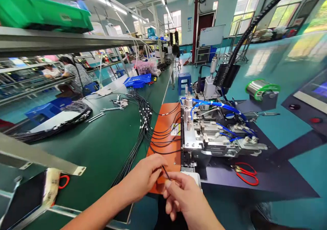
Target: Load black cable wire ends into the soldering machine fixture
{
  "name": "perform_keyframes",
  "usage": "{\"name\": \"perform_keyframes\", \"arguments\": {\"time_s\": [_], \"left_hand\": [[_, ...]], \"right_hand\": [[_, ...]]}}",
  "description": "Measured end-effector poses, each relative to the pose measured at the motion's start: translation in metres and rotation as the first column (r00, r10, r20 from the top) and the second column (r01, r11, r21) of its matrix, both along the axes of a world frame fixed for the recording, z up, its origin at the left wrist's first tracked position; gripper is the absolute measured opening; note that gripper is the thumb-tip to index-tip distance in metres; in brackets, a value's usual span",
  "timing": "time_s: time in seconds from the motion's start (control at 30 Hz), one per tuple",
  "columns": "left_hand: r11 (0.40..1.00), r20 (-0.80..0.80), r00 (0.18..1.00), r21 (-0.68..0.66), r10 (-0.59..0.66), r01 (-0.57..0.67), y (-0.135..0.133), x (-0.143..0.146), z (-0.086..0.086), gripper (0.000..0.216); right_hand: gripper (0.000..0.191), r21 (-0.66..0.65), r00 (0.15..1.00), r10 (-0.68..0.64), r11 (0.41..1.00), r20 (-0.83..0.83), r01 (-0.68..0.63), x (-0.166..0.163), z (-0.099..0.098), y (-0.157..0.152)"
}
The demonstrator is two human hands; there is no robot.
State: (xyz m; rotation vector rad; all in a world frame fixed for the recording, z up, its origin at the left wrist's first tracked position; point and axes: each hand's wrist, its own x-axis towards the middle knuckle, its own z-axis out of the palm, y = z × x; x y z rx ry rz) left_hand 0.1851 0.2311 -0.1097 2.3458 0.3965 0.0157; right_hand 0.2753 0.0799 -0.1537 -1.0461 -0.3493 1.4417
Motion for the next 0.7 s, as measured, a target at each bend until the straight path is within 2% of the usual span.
{"name": "perform_keyframes", "arguments": {"time_s": [0.07, 0.13, 0.2, 0.3, 0.47, 0.57, 0.63, 0.7], "left_hand": [[0.979, 0.07, 0.987, 0.155, -0.143, 0.131, -0.005, 0.01, -0.006, 0.025], [0.935, 0.129, 0.965, 0.305, -0.229, 0.181, -0.007, 0.023, -0.01, 0.022], [0.893, 0.187, 0.933, 0.396, -0.307, 0.215, -0.01, 0.038, -0.013, 0.02], [0.891, 0.252, 0.894, 0.37, -0.37, 0.265, -0.018, 0.057, -0.02, 0.02], [0.921, 0.286, 0.893, 0.284, -0.347, 0.267, -0.03, 0.074, -0.038, 0.021], [0.927, 0.324, 0.89, 0.297, -0.322, 0.228, -0.035, 0.078, -0.045, 0.02], [0.935, 0.349, 0.892, 0.302, -0.288, 0.184, -0.037, 0.079, -0.048, 0.018], [0.938, 0.365, 0.894, 0.317, -0.258, 0.142, -0.039, 0.078, -0.05, 0.019]], "right_hand": [[0.084, -0.048, 0.987, -0.075, 0.995, 0.143, 0.083, 0.015, 0.0, -0.012], [0.076, -0.071, 0.948, -0.13, 0.985, 0.291, 0.157, 0.027, -0.002, -0.024], [0.071, -0.098, 0.898, -0.157, 0.972, 0.412, 0.215, 0.037, -0.005, -0.036], [0.068, -0.14, 0.833, -0.195, 0.941, 0.517, 0.307, 0.048, -0.011, -0.051], [0.072, -0.141, 0.775, -0.324, 0.874, 0.542, 0.465, 0.061, -0.025, -0.068], [0.078, -0.128, 0.753, -0.381, 0.845, 0.536, 0.519, 0.062, -0.036, -0.077], [0.074, -0.114, 0.72, -0.385, 0.836, 0.578, 0.537, 0.06, -0.042, -0.082], [0.065, -0.074, 0.648, -0.377, 0.827, 0.662, 0.557, 0.056, -0.044, -0.085]]}}
